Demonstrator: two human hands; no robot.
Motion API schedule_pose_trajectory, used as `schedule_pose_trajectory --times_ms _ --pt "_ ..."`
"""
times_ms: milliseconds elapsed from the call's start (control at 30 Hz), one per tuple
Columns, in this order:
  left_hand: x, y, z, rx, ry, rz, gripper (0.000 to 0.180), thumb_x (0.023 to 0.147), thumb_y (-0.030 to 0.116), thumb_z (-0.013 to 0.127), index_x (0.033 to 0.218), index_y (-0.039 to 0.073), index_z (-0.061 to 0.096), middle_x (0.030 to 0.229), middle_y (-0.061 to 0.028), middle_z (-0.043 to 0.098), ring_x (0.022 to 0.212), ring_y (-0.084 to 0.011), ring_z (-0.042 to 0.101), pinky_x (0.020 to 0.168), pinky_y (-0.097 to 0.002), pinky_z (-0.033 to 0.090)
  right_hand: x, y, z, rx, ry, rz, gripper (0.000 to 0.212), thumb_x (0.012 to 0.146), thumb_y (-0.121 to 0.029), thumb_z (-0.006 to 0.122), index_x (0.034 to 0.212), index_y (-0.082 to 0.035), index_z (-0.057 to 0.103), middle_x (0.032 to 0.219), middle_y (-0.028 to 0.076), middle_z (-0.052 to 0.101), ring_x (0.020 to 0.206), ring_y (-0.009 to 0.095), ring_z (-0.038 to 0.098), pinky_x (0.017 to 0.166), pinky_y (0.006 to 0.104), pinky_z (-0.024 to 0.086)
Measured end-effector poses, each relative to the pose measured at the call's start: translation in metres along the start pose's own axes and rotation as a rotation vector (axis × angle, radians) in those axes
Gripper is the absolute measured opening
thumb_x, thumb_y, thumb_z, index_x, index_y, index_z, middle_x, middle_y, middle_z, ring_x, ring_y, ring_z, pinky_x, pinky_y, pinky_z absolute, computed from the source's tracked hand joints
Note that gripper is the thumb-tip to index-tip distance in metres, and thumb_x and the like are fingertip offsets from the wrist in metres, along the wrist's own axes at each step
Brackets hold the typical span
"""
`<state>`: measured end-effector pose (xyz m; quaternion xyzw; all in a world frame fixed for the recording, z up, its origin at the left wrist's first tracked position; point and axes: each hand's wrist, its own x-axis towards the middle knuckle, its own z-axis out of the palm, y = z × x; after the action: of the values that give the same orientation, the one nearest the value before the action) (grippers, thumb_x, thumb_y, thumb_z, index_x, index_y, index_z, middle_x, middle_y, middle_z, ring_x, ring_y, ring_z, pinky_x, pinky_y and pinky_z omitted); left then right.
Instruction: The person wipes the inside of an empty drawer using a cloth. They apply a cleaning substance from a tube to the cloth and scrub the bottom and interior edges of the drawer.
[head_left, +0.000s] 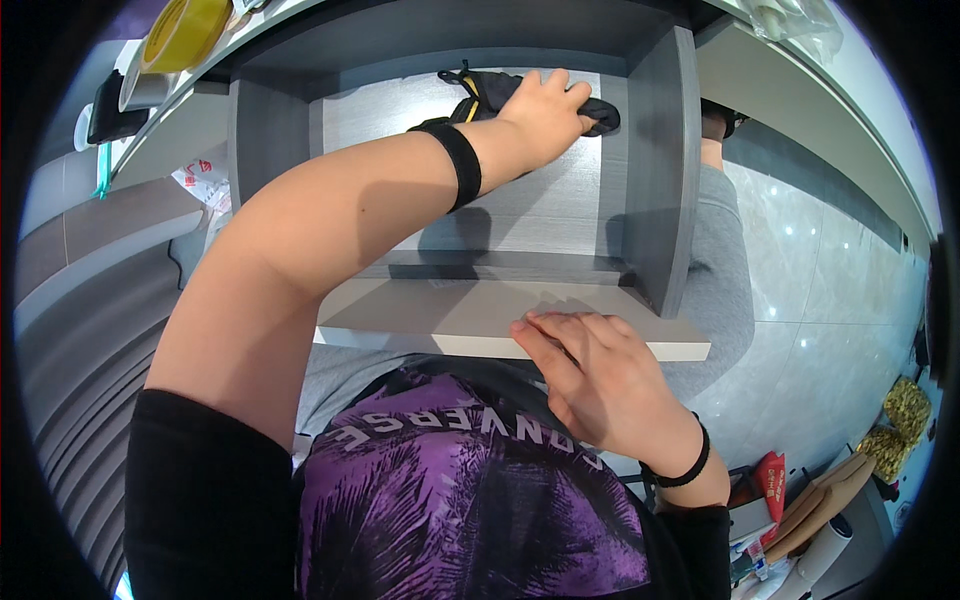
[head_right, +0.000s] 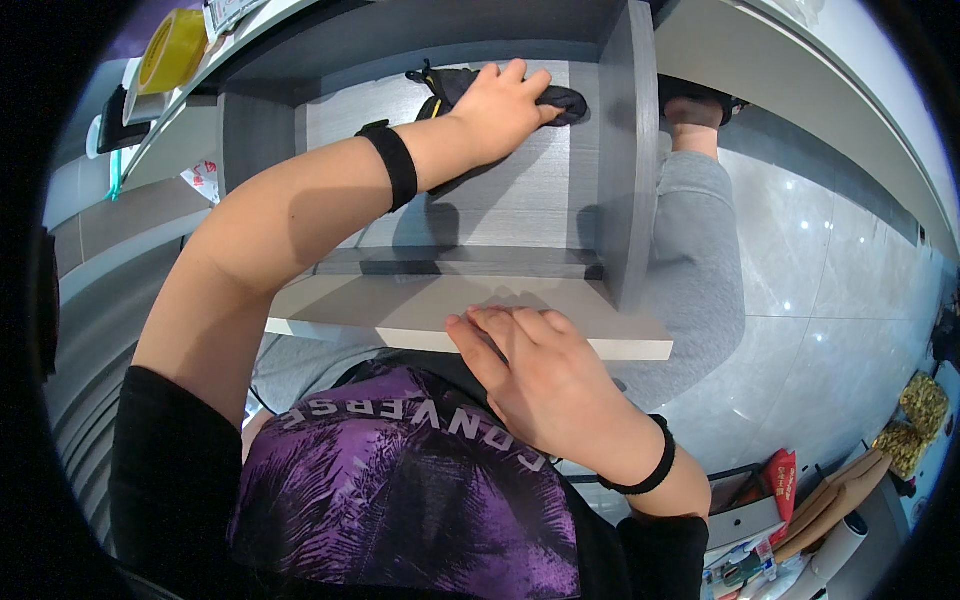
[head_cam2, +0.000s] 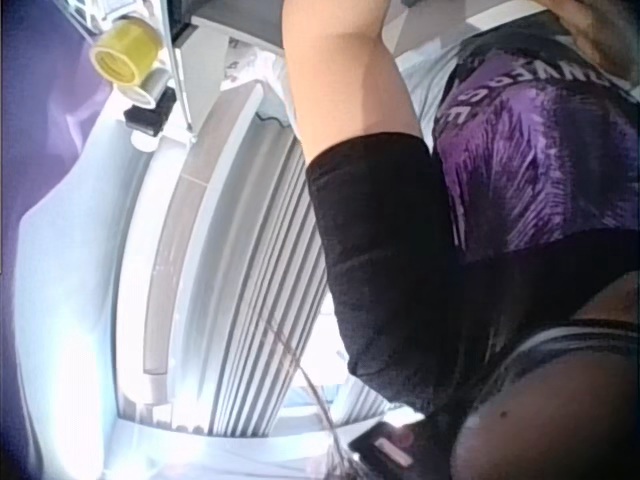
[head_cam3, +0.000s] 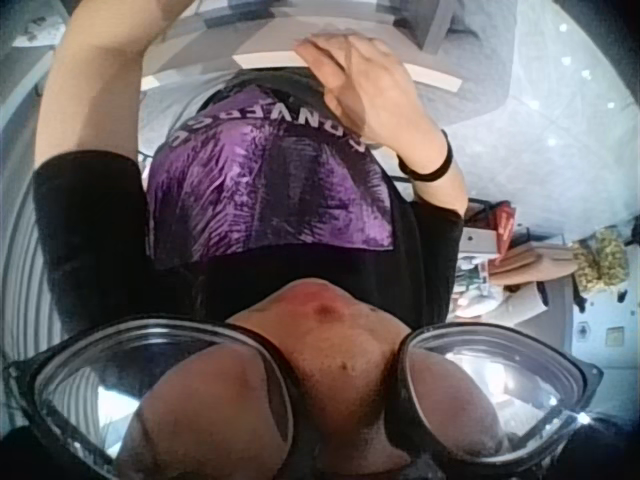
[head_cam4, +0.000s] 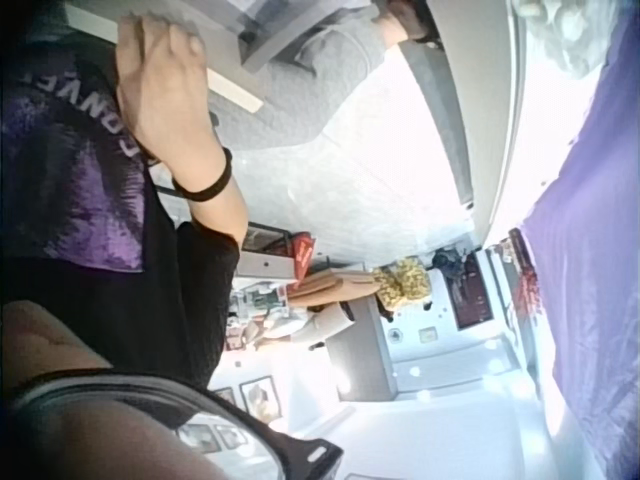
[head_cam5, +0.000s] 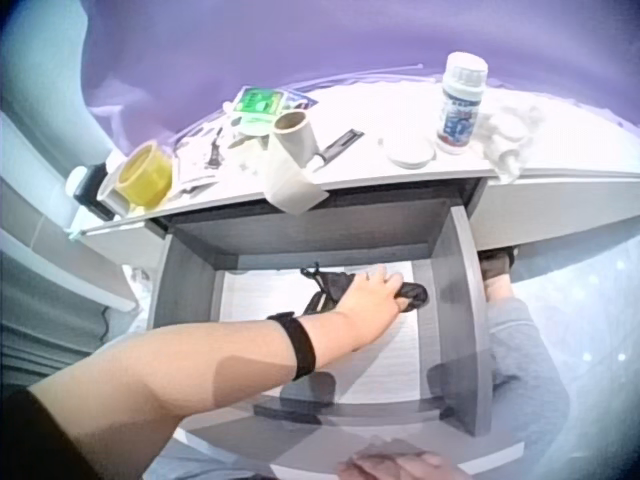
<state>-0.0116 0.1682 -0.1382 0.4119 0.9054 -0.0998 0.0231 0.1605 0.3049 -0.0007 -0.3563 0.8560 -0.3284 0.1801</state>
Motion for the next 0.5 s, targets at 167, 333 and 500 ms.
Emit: schedule_pose_trajectory --times_ms 167,333,500 --pt "-0.043 0.049 0.005 -0.199 -0.03 0.385 0.026 0.079 0.021 0.053 0.101 0.025 0.066 0.106 -0.0018 0.047 0.103 -0.0235 0.043 0.08 -0.0337 0.037 -0.001 0.005 0.002 0.017 -0.002 0.006 0.054 0.064 -0.007 0.059 0.117 -0.001 0.051 0.109 0.013 0.054 0.093 0.023 0.053 0.079 0.0316 0.041" --pt "-0.04 0.033 0.003 -0.14 -0.018 0.473 0.032 0.08 0.019 0.052 0.108 0.029 0.063 0.103 -0.0015 0.045 0.097 -0.0216 0.045 0.076 -0.0304 0.04 -0.001 0.003 0.001 0.017 0.008 -0.002 0.05 0.066 -0.008 0.058 0.115 0.001 0.052 0.109 0.013 0.054 0.094 0.024 0.053 0.08 0.0319 0.041" --pt "0.016 -0.018 0.009 0.022 0.021 -0.094 0.042 0.085 0.014 0.05 0.123 0.03 0.052 0.113 -0.0064 0.045 0.103 -0.0248 0.046 0.083 -0.035 0.042 0.002 0.0 0.0 0.034 0.013 0.01 0.045 0.069 -0.01 0.056 0.113 0.002 0.054 0.108 0.013 0.055 0.095 0.024 0.054 0.08 0.0317 0.04"
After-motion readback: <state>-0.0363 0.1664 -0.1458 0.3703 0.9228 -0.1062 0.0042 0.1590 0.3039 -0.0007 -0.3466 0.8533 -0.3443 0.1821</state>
